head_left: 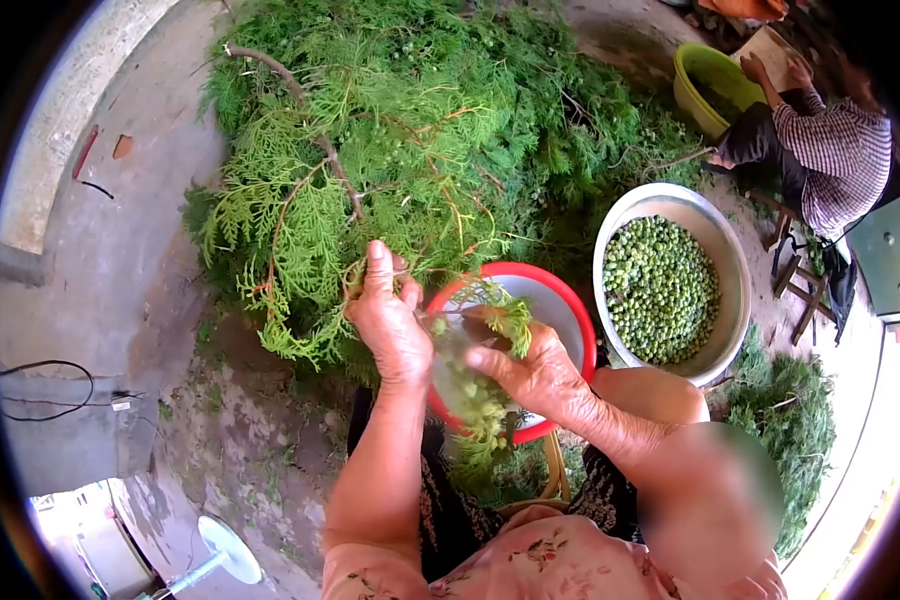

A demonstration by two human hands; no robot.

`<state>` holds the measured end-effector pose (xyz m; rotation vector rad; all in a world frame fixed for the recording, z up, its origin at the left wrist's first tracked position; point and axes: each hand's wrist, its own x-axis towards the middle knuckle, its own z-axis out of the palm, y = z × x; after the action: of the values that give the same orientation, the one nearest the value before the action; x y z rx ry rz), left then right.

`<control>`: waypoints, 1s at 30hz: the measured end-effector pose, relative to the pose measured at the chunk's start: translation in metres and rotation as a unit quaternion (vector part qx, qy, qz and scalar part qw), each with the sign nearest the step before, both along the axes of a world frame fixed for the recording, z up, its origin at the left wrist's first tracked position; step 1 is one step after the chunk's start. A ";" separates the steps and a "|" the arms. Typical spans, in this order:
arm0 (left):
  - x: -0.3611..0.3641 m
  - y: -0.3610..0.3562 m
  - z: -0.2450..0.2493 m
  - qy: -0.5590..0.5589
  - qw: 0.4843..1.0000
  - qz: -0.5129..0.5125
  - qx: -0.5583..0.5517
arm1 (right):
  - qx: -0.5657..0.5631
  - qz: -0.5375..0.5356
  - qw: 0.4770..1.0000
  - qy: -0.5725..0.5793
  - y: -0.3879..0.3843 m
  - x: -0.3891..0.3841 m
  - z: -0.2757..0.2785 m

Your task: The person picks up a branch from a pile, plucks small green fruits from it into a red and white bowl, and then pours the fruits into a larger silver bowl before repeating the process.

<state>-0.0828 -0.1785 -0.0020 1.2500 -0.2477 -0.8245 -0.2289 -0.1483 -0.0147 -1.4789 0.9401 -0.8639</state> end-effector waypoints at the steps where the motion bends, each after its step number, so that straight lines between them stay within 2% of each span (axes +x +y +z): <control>1: -0.003 0.001 0.001 0.002 1.000 -0.004 0.002 | -0.033 0.022 0.998 0.041 -0.003 0.000 0.002; 4: -0.019 -0.001 0.009 -0.010 0.999 0.008 0.033 | -0.017 0.026 0.994 0.108 -0.007 0.008 0.017; 5: -0.023 0.001 0.012 -0.012 0.999 -0.006 0.036 | 0.059 0.027 0.994 0.090 -0.006 0.012 0.013; 9: -0.025 0.000 0.008 -0.022 0.999 -0.014 0.020 | 0.062 -0.015 0.998 0.028 -0.006 0.015 0.016; 12: -0.022 0.000 0.005 -0.016 0.999 -0.019 0.024 | -0.183 -0.011 0.973 0.143 -0.004 0.017 -0.001; 15: -0.022 -0.001 0.004 -0.013 0.999 -0.016 0.029 | -0.094 0.024 0.986 0.136 -0.005 0.014 0.009; 16: -0.022 -0.002 0.004 -0.013 0.999 -0.012 0.028 | -0.196 0.020 0.961 0.193 -0.004 0.013 0.005; 18: -0.019 -0.002 0.000 -0.017 0.999 -0.019 0.033 | -0.388 0.010 0.871 0.300 0.000 0.011 -0.012; 21: -0.018 -0.002 -0.003 -0.028 0.999 -0.029 0.031 | -0.399 -0.032 0.870 0.290 0.005 0.013 -0.027; 24: -0.019 0.000 -0.002 -0.032 0.998 -0.039 0.038 | -0.239 0.091 0.942 0.219 -0.003 0.002 -0.004; 26: -0.020 0.000 -0.001 -0.028 0.998 -0.048 0.041 | -0.105 0.062 0.982 0.141 -0.002 0.005 -0.004; 28: -0.021 0.000 -0.003 -0.020 0.997 -0.061 0.036 | 0.015 0.039 0.995 0.088 -0.001 0.006 -0.005; 30: -0.011 -0.002 -0.024 -0.289 0.952 -0.100 -0.017 | 0.120 0.025 0.991 0.063 -0.001 0.007 -0.009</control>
<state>-0.0937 -0.1806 -0.0260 1.4281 -0.8697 -0.6023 -0.2224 -0.1494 -0.0237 -1.3543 1.0558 -0.6039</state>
